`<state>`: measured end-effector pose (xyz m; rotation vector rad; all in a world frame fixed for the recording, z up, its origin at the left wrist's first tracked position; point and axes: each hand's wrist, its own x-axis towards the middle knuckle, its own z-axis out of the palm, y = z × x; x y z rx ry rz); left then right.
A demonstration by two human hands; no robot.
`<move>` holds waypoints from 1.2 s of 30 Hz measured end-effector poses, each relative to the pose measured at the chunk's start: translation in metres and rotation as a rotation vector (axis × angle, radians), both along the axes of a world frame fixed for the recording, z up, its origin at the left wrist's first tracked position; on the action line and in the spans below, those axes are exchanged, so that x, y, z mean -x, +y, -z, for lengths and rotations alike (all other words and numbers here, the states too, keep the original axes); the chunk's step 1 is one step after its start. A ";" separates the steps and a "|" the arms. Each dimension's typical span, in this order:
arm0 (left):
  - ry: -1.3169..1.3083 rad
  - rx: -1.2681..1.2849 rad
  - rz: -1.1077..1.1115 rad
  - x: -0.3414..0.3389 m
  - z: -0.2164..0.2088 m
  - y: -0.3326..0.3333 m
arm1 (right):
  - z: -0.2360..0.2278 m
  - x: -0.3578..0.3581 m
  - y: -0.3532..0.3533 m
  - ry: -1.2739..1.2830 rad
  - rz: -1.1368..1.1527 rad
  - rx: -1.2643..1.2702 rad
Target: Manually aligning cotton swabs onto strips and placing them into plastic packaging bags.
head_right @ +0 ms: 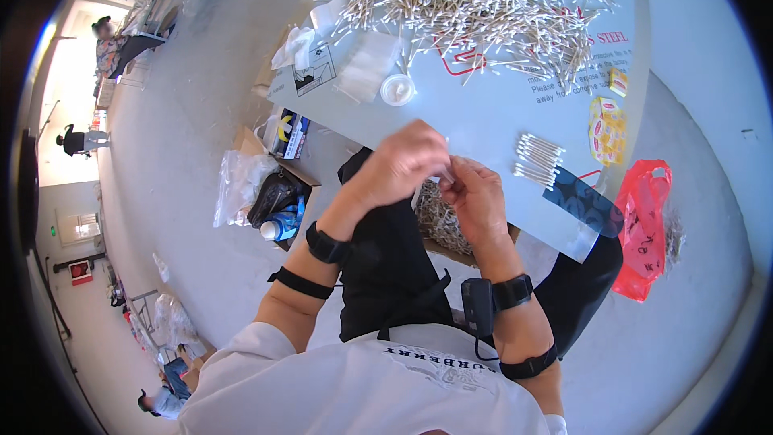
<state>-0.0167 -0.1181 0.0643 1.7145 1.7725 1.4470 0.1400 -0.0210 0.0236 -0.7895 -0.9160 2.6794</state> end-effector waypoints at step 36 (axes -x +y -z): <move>-0.818 0.438 -0.135 -0.185 0.028 0.070 | 0.003 -0.151 0.007 -0.146 0.725 0.280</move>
